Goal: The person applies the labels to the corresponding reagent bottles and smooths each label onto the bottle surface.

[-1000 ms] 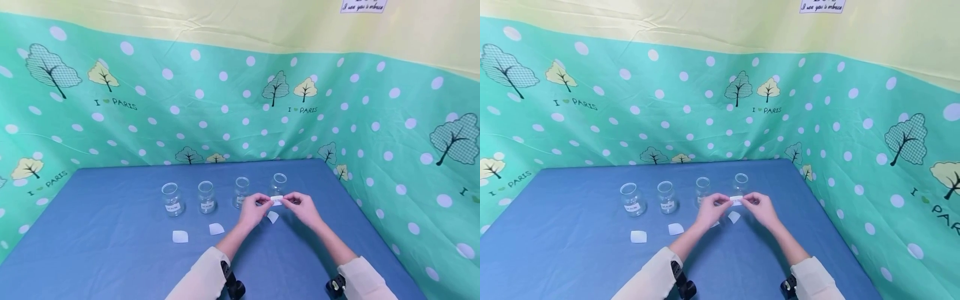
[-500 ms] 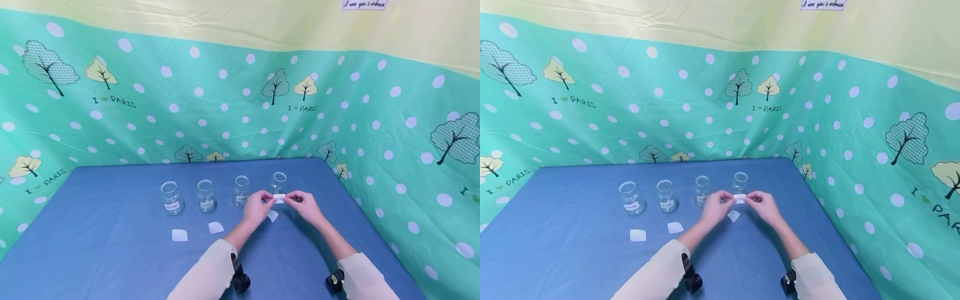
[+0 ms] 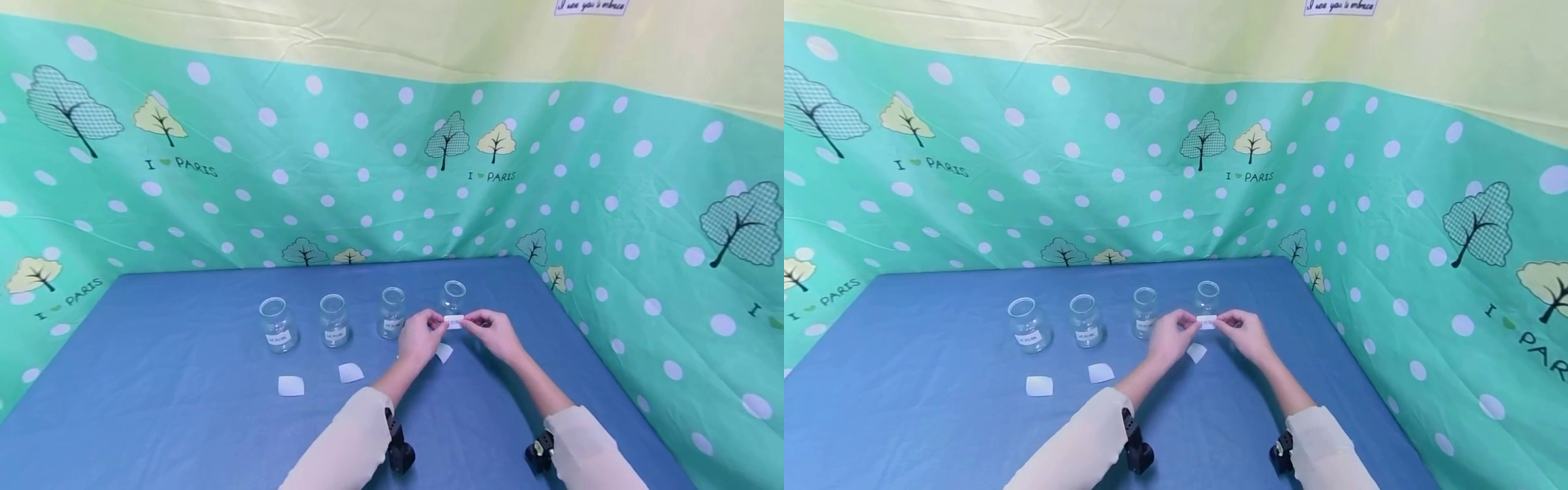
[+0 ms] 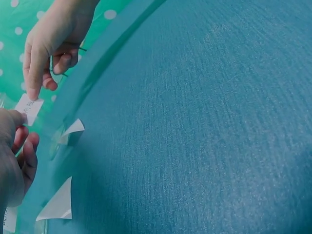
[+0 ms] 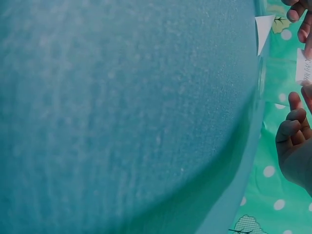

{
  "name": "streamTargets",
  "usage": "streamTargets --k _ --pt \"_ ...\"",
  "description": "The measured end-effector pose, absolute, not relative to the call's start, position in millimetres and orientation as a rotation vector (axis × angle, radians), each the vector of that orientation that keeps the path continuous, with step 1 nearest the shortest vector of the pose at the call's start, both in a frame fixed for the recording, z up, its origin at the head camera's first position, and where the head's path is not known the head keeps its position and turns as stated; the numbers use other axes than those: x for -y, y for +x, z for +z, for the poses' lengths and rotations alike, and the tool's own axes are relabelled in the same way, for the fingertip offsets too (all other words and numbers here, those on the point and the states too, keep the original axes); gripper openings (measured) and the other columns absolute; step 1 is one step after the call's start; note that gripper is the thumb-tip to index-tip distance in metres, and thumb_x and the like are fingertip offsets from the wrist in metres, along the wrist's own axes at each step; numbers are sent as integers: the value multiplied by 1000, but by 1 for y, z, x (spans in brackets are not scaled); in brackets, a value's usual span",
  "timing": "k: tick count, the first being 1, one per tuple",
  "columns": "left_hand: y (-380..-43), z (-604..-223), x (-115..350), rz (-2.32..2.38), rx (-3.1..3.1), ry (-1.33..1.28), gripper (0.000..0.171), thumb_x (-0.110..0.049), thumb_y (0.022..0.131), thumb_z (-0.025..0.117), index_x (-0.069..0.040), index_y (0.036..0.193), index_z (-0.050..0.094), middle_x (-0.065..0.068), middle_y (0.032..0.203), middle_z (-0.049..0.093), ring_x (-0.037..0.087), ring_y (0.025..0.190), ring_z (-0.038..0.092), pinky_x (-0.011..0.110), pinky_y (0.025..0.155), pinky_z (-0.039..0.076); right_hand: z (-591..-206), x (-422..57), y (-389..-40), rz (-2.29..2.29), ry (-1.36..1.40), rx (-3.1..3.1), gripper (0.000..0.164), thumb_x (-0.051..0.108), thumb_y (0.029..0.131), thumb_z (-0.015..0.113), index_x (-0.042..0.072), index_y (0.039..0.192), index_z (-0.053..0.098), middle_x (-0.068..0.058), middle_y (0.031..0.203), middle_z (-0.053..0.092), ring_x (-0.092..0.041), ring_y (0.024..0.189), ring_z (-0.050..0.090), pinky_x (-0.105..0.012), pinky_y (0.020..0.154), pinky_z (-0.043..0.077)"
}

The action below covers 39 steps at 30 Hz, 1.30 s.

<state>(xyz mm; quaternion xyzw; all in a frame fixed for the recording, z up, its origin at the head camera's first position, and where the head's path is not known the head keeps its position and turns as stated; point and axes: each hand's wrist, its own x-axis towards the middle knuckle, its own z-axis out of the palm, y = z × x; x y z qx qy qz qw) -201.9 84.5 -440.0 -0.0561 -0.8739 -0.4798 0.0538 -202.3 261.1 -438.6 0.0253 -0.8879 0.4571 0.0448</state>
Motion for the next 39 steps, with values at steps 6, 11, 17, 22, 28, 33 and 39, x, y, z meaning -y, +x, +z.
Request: streamTargets --k 6,11,17,22,28,33,39 --pt "-203 -441 -86 -1445 2654 -166 10 -28 84 69 -18 85 69 -8 74 64 5 63 54 21 59 42 -440 -261 -204 1380 64 2706 21 24 85 69 5 94 71 -12 78 67 -10 57 50 -23 50 43" --pt "-206 -441 -88 -1416 2649 -160 9 -27 84 69 -18 86 69 -7 74 65 6 63 56 21 58 42 -442 -261 -206 1364 61 2705 22 24 85 69 5 94 71 -11 77 67 -10 57 50 -23 50 42" --pt "-210 -444 -88 -1354 2666 -154 11 -28 84 69 -18 86 69 -7 73 65 7 63 56 22 57 42 -445 -260 -209 1347 57 2693 20 22 85 69 4 93 71 -9 78 67 -8 58 49 -22 51 42" --pt "-211 -446 -89 -1339 2676 -146 11 -29 84 69 -18 86 69 -7 73 65 7 63 57 23 56 42 -445 -258 -210 1302 48 2693 18 20 85 69 4 92 72 -9 79 68 -8 59 50 -21 52 42" --pt "-213 -448 -91 -1327 2697 -143 11 -30 85 68 -19 86 69 -8 74 65 7 65 57 23 58 43 -445 -257 -212 1292 28 2691 18 21 85 69 6 92 72 -9 80 69 -9 59 50 -22 52 43" --pt "-213 -449 -92 -1318 2706 -129 13 -31 85 67 -19 86 69 -7 74 65 7 64 56 24 58 43 -446 -257 -213 1289 22 2679 17 21 84 70 6 91 72 -9 78 68 -10 60 51 -21 53 42" --pt "-214 -449 -93 -1323 2716 -118 15 -34 85 67 -19 86 68 -7 74 64 7 63 55 24 58 42 -448 -257 -214 1273 -8 2680 18 21 85 69 5 91 72 -8 77 67 -9 59 50 -21 53 42"
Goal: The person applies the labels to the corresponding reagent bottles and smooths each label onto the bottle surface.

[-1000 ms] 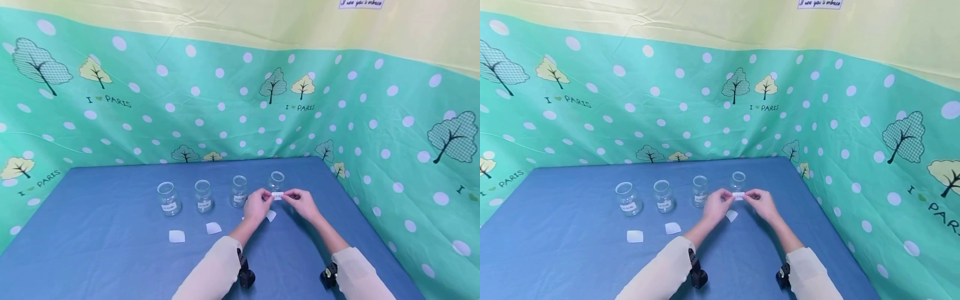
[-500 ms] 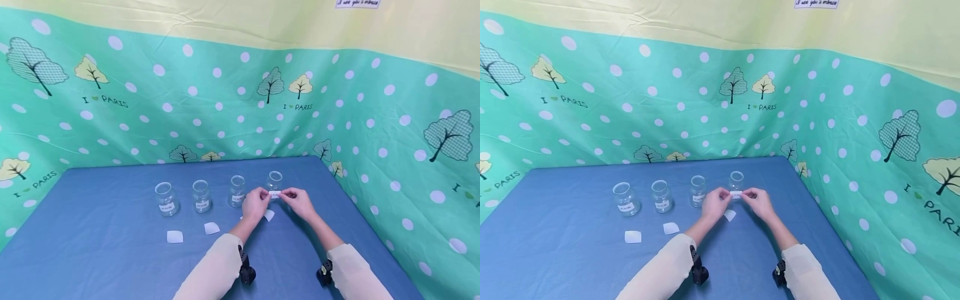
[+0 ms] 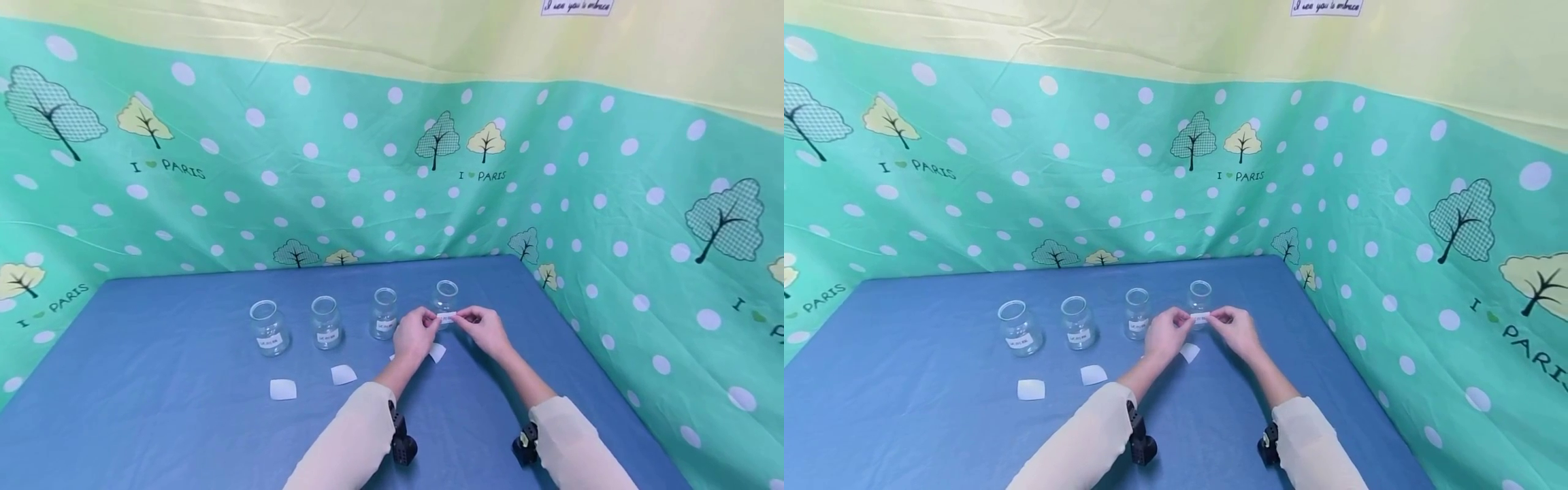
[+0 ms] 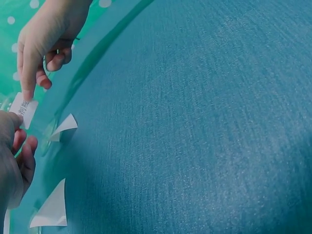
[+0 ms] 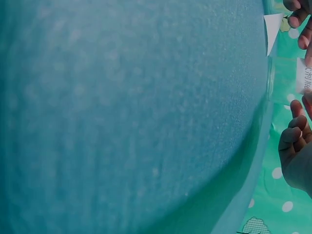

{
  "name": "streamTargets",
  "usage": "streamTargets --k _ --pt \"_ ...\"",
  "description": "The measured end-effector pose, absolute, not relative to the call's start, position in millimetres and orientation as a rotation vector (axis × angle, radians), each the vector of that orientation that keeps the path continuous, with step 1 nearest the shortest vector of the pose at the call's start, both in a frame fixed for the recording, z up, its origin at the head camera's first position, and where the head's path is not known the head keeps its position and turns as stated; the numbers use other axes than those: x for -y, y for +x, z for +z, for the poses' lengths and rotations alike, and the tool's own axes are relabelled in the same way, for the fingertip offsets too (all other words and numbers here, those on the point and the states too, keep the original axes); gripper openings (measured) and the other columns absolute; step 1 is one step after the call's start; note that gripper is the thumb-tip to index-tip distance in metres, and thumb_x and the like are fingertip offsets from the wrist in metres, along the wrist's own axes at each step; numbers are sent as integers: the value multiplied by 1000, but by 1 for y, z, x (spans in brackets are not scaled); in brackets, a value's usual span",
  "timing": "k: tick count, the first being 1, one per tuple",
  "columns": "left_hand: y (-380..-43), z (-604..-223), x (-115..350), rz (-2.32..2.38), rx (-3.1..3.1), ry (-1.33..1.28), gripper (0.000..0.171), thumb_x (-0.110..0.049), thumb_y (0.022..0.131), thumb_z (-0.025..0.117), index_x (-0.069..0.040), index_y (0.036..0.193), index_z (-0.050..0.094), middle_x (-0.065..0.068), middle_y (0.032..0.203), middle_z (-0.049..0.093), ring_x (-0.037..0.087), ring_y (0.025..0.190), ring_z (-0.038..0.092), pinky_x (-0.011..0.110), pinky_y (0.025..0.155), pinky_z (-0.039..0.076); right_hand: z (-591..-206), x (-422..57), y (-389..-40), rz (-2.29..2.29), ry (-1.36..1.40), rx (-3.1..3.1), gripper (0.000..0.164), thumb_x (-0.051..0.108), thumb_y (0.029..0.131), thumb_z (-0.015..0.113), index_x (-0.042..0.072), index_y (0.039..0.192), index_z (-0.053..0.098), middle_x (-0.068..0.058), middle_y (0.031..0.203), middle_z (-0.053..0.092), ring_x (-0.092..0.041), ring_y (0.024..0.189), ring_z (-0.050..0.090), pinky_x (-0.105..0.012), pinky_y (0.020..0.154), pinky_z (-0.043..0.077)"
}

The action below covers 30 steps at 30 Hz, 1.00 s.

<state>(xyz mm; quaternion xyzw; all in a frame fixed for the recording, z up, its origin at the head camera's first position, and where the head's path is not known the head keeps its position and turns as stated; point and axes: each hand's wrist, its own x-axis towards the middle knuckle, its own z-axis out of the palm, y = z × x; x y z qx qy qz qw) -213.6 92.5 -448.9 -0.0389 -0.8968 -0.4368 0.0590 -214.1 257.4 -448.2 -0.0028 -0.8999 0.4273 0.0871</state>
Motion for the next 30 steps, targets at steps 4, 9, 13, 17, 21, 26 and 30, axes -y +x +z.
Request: streamTargets --k 4,9,13,17,21,26,30 --pt "-214 -449 -92 -1319 2718 -113 16 -34 86 66 -18 86 69 -7 73 64 7 62 54 24 57 42 -449 -257 -214 1271 -19 2677 18 21 84 69 5 91 72 -8 77 67 -10 59 50 -21 53 42" --pt "-214 -450 -92 -1305 2717 -102 16 -35 85 67 -19 85 69 -7 72 63 7 62 54 24 56 41 -449 -255 -214 1285 -46 2667 19 22 84 70 4 91 72 -8 77 67 -9 58 50 -21 52 42" --pt "-215 -450 -93 -1297 2713 -95 16 -35 85 67 -19 85 69 -7 72 64 7 62 55 24 56 41 -450 -254 -214 1280 -62 2653 20 23 84 70 3 91 72 -9 76 66 -7 56 48 -20 51 41" --pt "-216 -451 -93 -1274 2713 -81 17 -36 85 67 -19 84 69 -7 72 64 8 62 55 24 56 42 -452 -253 -214 1302 -76 2627 20 22 83 71 4 90 71 -10 77 67 -5 55 49 -19 51 42" --pt "-216 -454 -93 -1315 2715 -54 18 -37 85 67 -19 84 69 -7 72 63 8 63 55 25 56 42 -452 -252 -213 1327 -82 2603 20 22 82 72 3 90 71 -10 77 67 -5 55 50 -20 51 42" --pt "-216 -456 -93 -1362 2703 -16 22 -38 84 67 -17 90 68 -3 79 61 11 69 57 28 62 46 -451 -252 -213 1314 -94 2605 26 24 81 73 5 97 70 -9 78 65 -7 60 52 -20 52 43" --pt "-217 -456 -93 -1376 2683 -17 30 -38 85 67 -13 102 65 2 94 63 18 85 62 34 75 50 -449 -252 -214 1319 -94 2636 40 27 80 74 8 114 64 -11 83 63 -10 58 49 -22 51 41"
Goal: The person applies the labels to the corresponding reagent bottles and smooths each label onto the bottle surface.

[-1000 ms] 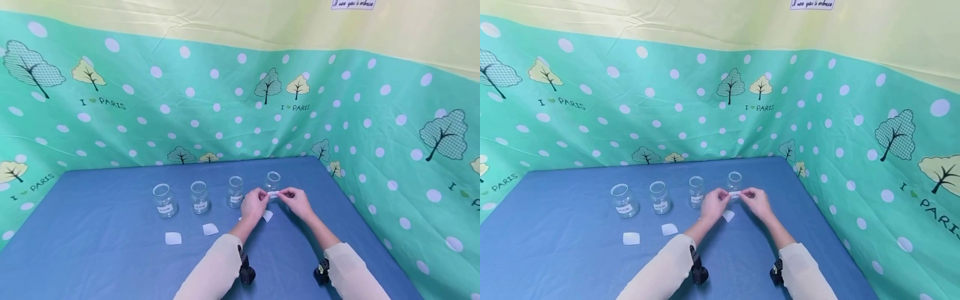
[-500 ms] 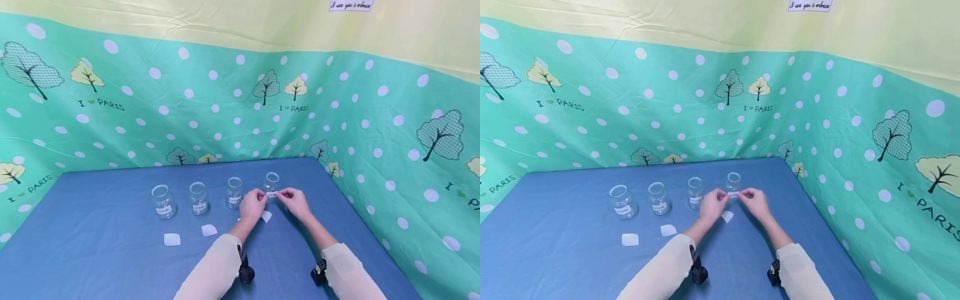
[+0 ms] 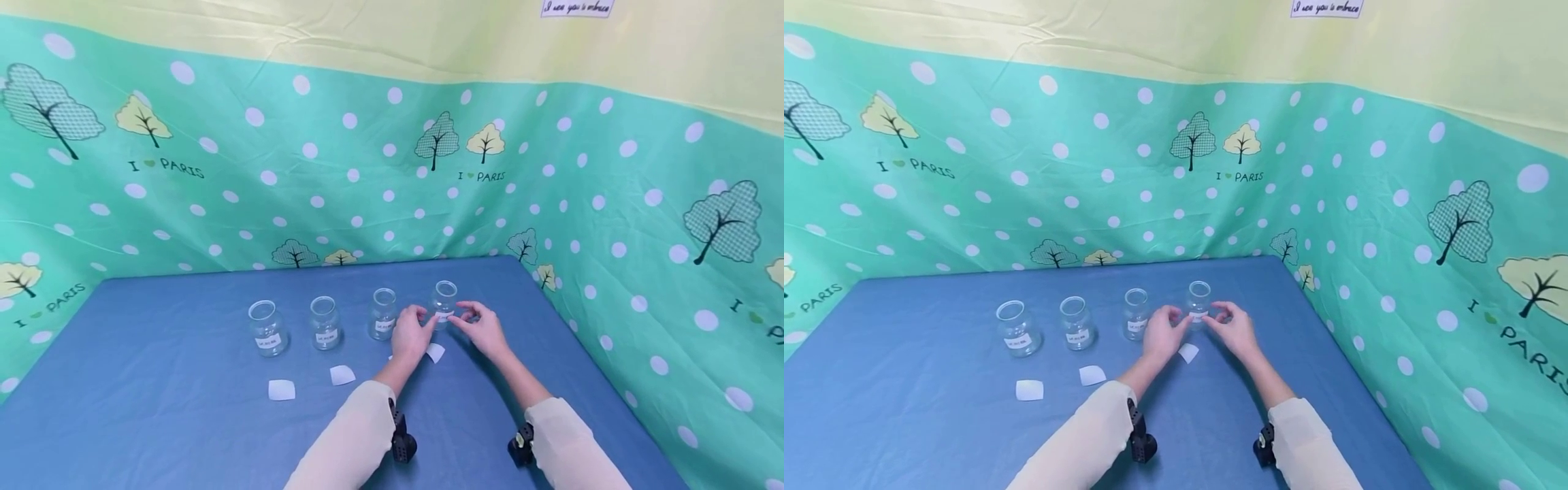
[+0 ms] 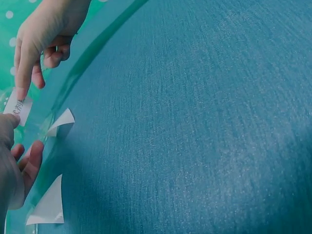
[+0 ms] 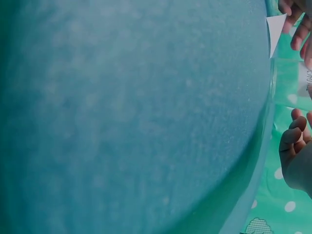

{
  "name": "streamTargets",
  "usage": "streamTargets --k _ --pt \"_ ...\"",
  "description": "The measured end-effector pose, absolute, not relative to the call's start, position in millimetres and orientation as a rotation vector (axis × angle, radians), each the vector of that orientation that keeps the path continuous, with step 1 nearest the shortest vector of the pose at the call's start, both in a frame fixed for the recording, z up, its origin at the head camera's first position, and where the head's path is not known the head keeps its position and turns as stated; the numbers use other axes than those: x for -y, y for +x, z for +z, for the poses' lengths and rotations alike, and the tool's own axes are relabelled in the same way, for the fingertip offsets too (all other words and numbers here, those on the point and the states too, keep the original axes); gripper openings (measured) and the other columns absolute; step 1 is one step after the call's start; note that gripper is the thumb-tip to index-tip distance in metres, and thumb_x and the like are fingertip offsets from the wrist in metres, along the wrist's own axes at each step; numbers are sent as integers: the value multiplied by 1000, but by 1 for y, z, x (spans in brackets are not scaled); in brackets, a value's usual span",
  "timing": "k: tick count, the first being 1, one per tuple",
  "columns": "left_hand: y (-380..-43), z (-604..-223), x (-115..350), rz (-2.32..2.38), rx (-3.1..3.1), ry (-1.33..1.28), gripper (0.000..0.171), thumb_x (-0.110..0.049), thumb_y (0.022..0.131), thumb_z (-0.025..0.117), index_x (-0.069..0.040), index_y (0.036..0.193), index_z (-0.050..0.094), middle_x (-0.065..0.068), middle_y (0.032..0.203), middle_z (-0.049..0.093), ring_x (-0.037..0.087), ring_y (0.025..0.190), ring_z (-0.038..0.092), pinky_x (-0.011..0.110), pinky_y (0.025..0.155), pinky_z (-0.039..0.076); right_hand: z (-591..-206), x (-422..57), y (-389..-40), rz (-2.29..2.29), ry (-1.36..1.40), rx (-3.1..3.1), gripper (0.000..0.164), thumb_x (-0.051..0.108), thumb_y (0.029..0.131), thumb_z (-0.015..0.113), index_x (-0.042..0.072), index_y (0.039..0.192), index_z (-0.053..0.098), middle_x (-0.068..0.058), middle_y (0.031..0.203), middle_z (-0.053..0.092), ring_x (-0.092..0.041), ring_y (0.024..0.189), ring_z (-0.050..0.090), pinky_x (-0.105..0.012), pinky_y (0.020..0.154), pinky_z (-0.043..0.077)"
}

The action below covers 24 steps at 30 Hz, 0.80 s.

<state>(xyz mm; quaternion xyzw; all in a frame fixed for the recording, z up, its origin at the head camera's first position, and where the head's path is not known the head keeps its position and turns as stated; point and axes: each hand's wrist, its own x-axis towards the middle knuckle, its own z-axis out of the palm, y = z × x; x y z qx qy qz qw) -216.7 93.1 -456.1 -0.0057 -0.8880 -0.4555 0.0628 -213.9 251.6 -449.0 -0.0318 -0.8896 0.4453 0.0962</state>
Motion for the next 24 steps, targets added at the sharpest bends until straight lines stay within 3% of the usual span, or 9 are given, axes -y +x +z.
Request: streamTargets --k 4,8,12,24 --pt "-218 -454 -93 -1418 2679 -52 41 -37 87 65 -13 119 60 5 115 63 23 107 61 38 90 48 -448 -250 -216 1316 -82 2676 57 30 78 75 10 127 56 -13 93 63 -9 53 46 -23 50 41" --pt "-219 -452 -92 -1439 2692 -103 47 -36 88 63 -14 129 56 5 125 61 23 116 57 40 96 46 -449 -248 -218 1278 -72 2685 58 29 78 75 8 128 55 -15 96 64 -11 57 46 -22 51 40" --pt "-218 -450 -90 -1473 2697 -124 46 -35 89 62 -14 129 56 4 126 62 22 117 57 39 98 45 -448 -248 -219 1277 -69 2688 56 29 79 74 7 127 56 -14 96 64 -13 61 49 -23 52 42" --pt "-220 -451 -87 -1450 2699 -129 40 -33 90 61 -16 126 59 4 119 66 22 112 60 39 95 46 -447 -262 -218 1483 59 2672 47 30 87 66 11 129 57 -19 96 65 -17 48 52 -27 48 46"
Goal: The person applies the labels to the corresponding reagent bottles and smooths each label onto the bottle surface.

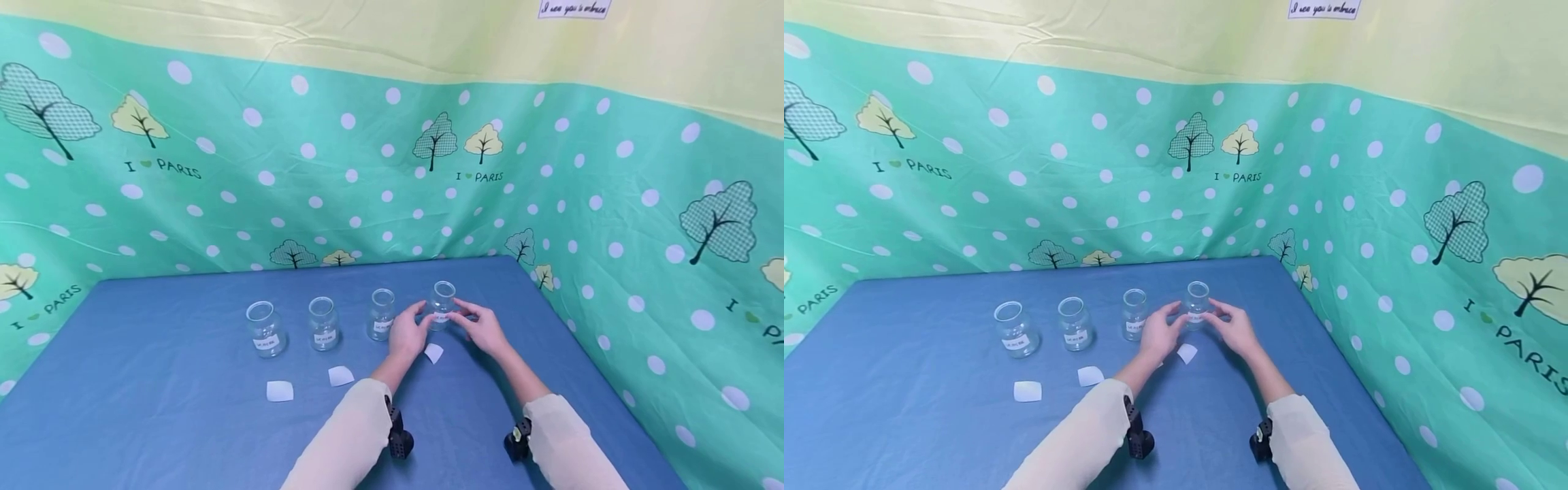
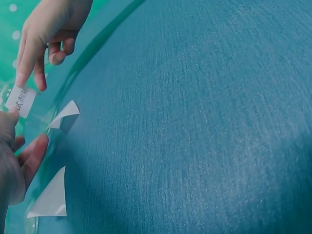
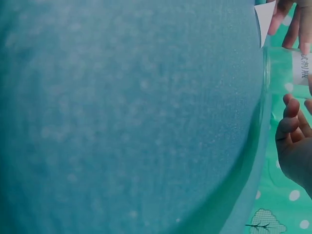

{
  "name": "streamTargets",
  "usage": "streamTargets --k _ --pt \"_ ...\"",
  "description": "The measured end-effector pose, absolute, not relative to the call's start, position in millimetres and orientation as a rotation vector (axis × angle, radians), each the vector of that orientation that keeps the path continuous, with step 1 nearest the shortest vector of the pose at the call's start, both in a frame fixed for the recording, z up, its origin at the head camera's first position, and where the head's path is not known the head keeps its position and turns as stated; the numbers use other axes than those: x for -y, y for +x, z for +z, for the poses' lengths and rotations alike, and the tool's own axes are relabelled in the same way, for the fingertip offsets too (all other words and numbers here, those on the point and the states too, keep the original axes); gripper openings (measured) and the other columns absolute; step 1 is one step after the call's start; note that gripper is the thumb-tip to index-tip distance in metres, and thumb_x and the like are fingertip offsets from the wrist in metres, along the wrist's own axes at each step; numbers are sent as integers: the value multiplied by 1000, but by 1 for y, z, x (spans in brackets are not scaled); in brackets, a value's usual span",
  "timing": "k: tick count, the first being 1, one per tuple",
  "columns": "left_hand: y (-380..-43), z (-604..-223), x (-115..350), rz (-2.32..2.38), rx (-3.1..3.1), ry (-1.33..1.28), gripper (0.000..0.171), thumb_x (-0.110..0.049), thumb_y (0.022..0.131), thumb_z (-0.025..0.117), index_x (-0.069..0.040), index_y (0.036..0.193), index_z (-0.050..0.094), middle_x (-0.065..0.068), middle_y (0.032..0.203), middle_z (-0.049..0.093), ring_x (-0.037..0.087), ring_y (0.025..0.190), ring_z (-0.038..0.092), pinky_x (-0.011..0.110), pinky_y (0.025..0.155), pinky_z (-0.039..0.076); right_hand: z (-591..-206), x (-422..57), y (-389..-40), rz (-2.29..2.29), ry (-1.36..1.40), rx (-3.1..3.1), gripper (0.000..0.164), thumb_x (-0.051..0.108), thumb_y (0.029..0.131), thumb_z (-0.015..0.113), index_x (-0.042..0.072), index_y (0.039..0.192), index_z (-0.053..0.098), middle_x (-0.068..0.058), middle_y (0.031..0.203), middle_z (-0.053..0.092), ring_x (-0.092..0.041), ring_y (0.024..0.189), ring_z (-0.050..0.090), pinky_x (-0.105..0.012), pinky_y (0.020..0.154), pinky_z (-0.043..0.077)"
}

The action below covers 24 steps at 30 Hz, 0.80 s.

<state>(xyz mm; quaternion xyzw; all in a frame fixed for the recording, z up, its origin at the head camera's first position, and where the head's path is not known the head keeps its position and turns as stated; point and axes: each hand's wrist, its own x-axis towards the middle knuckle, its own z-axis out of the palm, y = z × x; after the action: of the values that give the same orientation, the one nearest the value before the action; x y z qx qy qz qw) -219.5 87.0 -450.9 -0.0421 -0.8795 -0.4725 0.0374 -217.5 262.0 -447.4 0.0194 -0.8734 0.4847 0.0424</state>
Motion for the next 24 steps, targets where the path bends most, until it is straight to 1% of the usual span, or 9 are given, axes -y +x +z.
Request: streamTargets --k 3,6,9,11,16,19,24 --pt "-220 -450 -87 -1449 2701 -129 37 -29 91 60 -15 126 60 4 117 66 23 111 61 40 94 47 -448 -264 -218 1522 51 2661 47 32 88 64 12 129 57 -23 96 65 -16 47 52 -27 48 46" --pt "-220 -449 -88 -1455 2716 -129 39 -31 91 60 -15 127 59 5 119 66 22 112 60 39 95 47 -449 -266 -217 1551 27 2656 47 34 89 63 12 130 56 -24 96 65 -14 47 52 -28 47 45" --pt "-219 -448 -88 -1458 2719 -137 43 -34 90 60 -13 128 57 5 119 65 22 112 60 39 94 47 -450 -267 -217 1563 7 2665 49 36 89 63 13 132 54 -23 98 64 -14 47 52 -28 45 43" --pt "-220 -447 -88 -1466 2718 -139 45 -37 90 61 -13 128 57 5 120 65 22 113 60 39 95 47 -451 -267 -217 1570 -11 2670 51 39 87 63 15 132 55 -20 100 65 -14 48 52 -28 44 43" --pt "-221 -446 -87 -1472 2707 -145 45 -38 89 61 -14 127 58 4 120 65 21 113 60 39 94 47 -452 -267 -219 1568 -26 2680 51 42 85 64 19 130 56 -16 99 66 -15 49 54 -28 44 43" --pt "-221 -446 -86 -1478 2709 -147 44 -38 89 61 -15 127 58 4 120 65 22 113 60 39 95 47 -453 -268 -220 1573 -36 2671 47 40 87 63 19 129 58 -19 97 66 -14 48 53 -28 44 43" --pt "-222 -449 -86 -1471 2710 -160 44 -37 90 59 -14 127 58 5 120 65 22 113 59 40 95 46 -453 -267 -219 1571 -38 2663 43 35 89 62 15 127 59 -19 100 67 -13 48 52 -28 46 44"
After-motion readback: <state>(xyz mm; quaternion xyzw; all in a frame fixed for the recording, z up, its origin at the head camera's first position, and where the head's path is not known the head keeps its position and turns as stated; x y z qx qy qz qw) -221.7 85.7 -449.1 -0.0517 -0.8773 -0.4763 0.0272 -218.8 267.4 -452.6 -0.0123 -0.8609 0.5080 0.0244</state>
